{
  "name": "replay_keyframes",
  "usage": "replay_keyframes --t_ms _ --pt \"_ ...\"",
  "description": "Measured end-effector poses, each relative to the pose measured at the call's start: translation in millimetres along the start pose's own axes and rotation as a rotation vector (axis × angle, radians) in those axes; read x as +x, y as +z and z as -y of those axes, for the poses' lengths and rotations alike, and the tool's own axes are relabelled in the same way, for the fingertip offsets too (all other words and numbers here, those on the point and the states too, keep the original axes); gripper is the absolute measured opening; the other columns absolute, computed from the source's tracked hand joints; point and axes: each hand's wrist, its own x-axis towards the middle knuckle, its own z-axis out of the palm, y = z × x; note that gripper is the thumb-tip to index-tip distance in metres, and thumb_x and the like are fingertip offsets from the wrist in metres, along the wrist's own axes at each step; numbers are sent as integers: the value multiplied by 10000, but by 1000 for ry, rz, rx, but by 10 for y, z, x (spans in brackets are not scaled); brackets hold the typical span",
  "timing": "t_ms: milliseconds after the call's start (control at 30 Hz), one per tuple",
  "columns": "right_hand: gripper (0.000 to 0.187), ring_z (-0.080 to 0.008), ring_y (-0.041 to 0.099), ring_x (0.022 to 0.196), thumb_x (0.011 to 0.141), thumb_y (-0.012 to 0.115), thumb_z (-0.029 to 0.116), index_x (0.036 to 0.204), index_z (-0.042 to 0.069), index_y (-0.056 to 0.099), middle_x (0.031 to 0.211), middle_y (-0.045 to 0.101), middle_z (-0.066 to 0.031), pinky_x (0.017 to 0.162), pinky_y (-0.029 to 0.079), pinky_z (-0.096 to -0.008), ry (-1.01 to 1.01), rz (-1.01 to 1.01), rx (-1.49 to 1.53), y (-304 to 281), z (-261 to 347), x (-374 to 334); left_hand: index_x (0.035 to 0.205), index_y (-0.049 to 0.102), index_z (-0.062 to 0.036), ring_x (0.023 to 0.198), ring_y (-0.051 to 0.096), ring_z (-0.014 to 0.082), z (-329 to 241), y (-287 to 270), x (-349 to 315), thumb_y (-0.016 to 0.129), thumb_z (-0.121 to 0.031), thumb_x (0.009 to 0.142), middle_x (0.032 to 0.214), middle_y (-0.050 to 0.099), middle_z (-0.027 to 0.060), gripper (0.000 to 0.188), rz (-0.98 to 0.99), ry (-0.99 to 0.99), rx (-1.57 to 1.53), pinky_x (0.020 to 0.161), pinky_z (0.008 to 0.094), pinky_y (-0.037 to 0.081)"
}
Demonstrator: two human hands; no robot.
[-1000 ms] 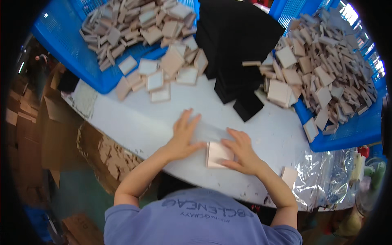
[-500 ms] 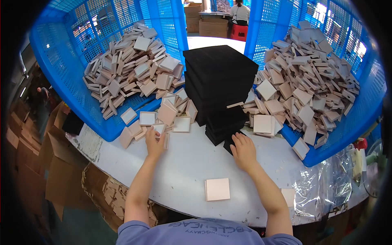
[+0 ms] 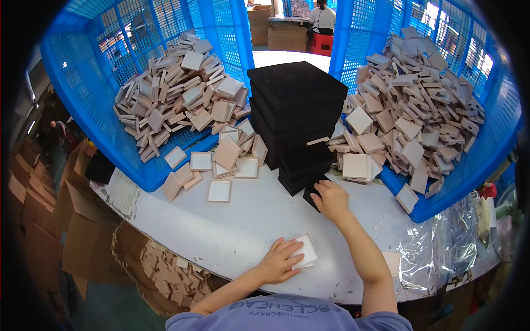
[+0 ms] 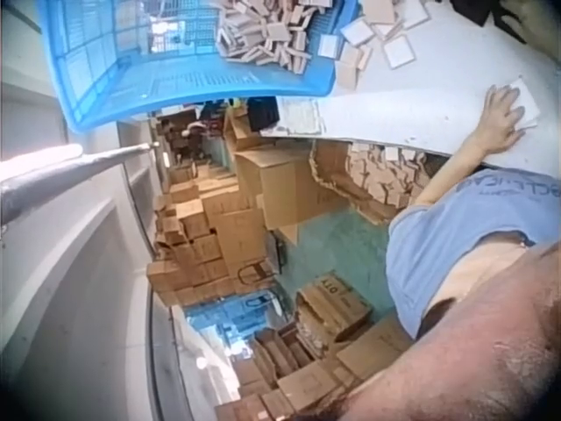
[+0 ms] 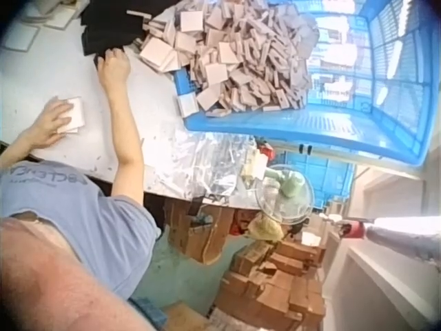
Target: Assembling small white jewelry-style boxes by inserting black foam pieces.
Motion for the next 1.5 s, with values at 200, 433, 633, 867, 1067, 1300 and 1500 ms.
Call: replay_keyframes --t_ms 200,433,633,867,1067,1300,1500 --pt "206 -271 548 854 718 712 216 834 59 644 857 588 -74 734 424 -407 0 5 -11 -67 30 62 1084 637 -152 1233 325 391 -95 16 13 697 -325 750 1370 315 251 380 -139 -262 -112 988 525 239" --pt "126 -281 555 775 754 665 169 747 73 584 778 567 -85 678 438 -392 -99 -95 -124 86 -74 55 1079 646 -150 1203 369 375 -59 -74 47 700 -322 745 1330 346 252 379 -73 -253 -99 945 478 268" --pt "86 -302 568 697 817 600 115 802 31 615 801 606 -125 639 456 -381 300 -489 278 -70 -267 30 1079 643 -155 1196 384 372 -12 -52 30 705 -314 737 1324 357 248 383 -103 -182 -134 925 452 276" --pt "100 -206 516 629 706 606 132 789 75 608 720 538 -34 569 414 -330 -600 92 197 -331 519 -928 1324 331 3 1149 441 340 -52 57 -92 778 -348 648 1329 383 226 883 -254 -313 -176 912 441 294" --pt "98 -205 559 670 693 614 184 700 104 558 723 536 -36 567 441 -333 -626 450 217 -364 727 -929 1404 74 64 1123 485 343 -65 44 -62 790 -340 642 1370 372 260 1122 -197 -316 -114 897 447 292" --pt "241 -271 602 868 741 693 148 960 59 644 939 631 -112 783 470 -353 119 209 871 -564 -10 -273 1321 450 -147 1255 321 404 -121 -92 -25 694 -324 755 1407 189 339 641 31 -330 -40 946 476 240" --pt "597 -327 405 1181 601 733 190 1141 103 496 1278 448 -132 985 296 -495 129 -12 -348 -243 -1242 34 1300 500 -189 1287 282 393 -213 -170 86 653 -342 780 1416 206 305 564 108 -355 -42 987 462 189"
